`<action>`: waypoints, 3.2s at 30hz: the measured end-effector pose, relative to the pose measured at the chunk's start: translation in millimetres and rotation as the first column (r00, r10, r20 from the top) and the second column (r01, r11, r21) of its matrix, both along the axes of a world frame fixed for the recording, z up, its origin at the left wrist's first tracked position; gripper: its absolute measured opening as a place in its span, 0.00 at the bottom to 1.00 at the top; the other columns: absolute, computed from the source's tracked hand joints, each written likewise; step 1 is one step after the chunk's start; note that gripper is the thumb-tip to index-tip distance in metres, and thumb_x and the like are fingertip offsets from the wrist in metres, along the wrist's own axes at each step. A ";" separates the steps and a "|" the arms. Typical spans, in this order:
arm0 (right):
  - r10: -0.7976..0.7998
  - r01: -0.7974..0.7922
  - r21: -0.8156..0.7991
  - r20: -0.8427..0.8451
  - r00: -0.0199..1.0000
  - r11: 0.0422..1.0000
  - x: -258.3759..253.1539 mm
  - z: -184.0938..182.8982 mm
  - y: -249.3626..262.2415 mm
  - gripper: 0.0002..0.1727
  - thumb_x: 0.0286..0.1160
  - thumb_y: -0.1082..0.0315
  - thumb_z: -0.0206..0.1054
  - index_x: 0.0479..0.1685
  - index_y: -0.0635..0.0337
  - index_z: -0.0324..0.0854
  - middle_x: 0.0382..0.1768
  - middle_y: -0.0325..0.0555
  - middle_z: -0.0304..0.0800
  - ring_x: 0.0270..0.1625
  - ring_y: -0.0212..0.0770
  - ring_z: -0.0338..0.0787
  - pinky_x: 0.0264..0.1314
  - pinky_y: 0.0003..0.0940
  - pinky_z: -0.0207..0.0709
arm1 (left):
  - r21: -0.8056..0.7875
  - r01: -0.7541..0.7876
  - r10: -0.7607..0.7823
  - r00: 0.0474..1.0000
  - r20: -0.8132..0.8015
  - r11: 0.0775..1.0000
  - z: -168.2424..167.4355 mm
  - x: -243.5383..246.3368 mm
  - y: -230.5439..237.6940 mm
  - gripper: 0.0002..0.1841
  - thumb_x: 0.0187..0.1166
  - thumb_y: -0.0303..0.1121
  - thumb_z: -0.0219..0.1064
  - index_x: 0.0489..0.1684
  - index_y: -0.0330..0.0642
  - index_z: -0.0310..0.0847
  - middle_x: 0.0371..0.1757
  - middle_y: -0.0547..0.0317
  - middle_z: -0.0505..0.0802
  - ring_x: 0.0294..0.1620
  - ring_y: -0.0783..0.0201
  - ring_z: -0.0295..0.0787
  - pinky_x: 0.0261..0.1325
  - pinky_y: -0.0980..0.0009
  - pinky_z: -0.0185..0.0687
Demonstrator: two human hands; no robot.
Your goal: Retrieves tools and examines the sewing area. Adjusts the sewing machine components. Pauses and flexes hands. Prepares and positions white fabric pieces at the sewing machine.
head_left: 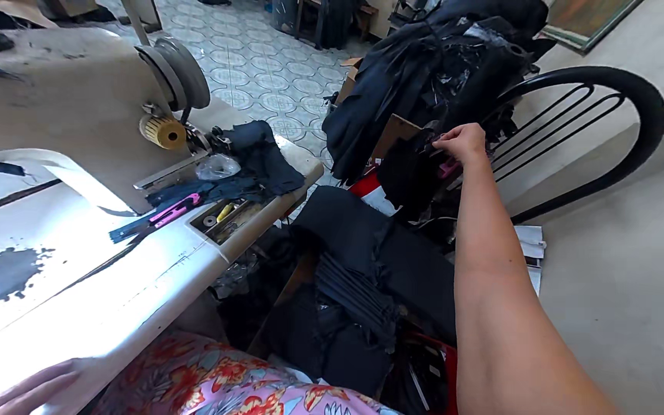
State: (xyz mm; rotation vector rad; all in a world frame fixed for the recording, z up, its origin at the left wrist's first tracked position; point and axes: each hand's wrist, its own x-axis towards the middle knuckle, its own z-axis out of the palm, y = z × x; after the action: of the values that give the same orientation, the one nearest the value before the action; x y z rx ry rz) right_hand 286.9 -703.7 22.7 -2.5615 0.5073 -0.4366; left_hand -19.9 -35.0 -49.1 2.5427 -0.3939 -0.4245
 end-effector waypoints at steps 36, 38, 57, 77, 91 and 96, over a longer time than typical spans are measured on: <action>0.966 -0.531 0.832 0.241 0.090 -0.158 -78.7 -86.0 668.3 0.12 0.79 0.76 0.56 0.56 0.66 0.78 0.37 0.43 0.86 0.31 0.33 0.88 0.38 0.31 0.88 | -0.312 -0.851 0.895 0.339 0.290 0.423 2.6 0.8 146.9 0.28 0.78 0.35 0.75 0.71 0.27 0.75 0.62 0.42 0.90 0.60 0.64 0.89 0.68 0.69 0.82; 0.963 -0.537 0.821 0.265 0.058 -0.193 -73.8 -96.9 668.2 0.13 0.81 0.76 0.54 0.59 0.66 0.76 0.41 0.45 0.85 0.33 0.33 0.88 0.38 0.30 0.87 | -0.395 -0.841 0.928 0.313 0.200 0.369 0.5 8.6 144.6 0.22 0.78 0.30 0.74 0.65 0.26 0.76 0.54 0.46 0.91 0.53 0.69 0.88 0.63 0.74 0.82; 0.951 -0.693 0.671 0.299 -0.076 -0.266 -94.1 -115.7 691.2 0.07 0.72 0.72 0.75 0.44 0.64 0.86 0.26 0.41 0.86 0.19 0.26 0.79 0.23 0.22 0.76 | -0.680 -0.635 0.930 0.283 0.235 0.366 -40.0 11.1 162.0 0.15 0.77 0.18 0.65 0.61 0.25 0.77 0.51 0.55 0.91 0.52 0.78 0.87 0.62 0.79 0.82; 0.901 -0.766 0.545 0.423 -0.100 -0.341 -94.8 -128.9 698.2 0.11 0.66 0.73 0.75 0.46 0.62 0.86 0.33 0.40 0.89 0.23 0.24 0.81 0.28 0.21 0.78 | -0.704 -0.601 0.923 0.296 0.244 0.379 -41.5 11.9 161.1 0.15 0.76 0.17 0.64 0.60 0.26 0.77 0.49 0.56 0.90 0.51 0.78 0.86 0.62 0.79 0.82; 0.903 -0.780 0.529 0.416 -0.106 -0.335 -96.2 -127.3 695.1 0.12 0.64 0.73 0.76 0.46 0.63 0.86 0.36 0.43 0.90 0.28 0.27 0.84 0.33 0.24 0.80 | -0.694 -0.608 0.921 0.300 0.249 0.386 -42.9 10.7 162.2 0.14 0.78 0.18 0.64 0.60 0.26 0.78 0.50 0.57 0.90 0.51 0.79 0.86 0.62 0.80 0.81; 0.895 -0.788 0.513 0.435 -0.103 -0.340 -94.8 -131.4 696.9 0.15 0.59 0.74 0.80 0.47 0.64 0.86 0.40 0.46 0.90 0.36 0.31 0.87 0.42 0.28 0.82 | -0.699 -0.596 0.916 0.312 0.253 0.395 -43.6 10.7 163.0 0.15 0.77 0.18 0.64 0.61 0.26 0.77 0.49 0.58 0.90 0.50 0.79 0.86 0.62 0.80 0.81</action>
State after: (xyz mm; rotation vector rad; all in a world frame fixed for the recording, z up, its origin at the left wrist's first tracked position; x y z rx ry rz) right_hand 192.2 -6.8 -108.7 -1.3999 -1.2005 0.5299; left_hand -9.2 127.9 -92.7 1.9171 0.5518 0.8523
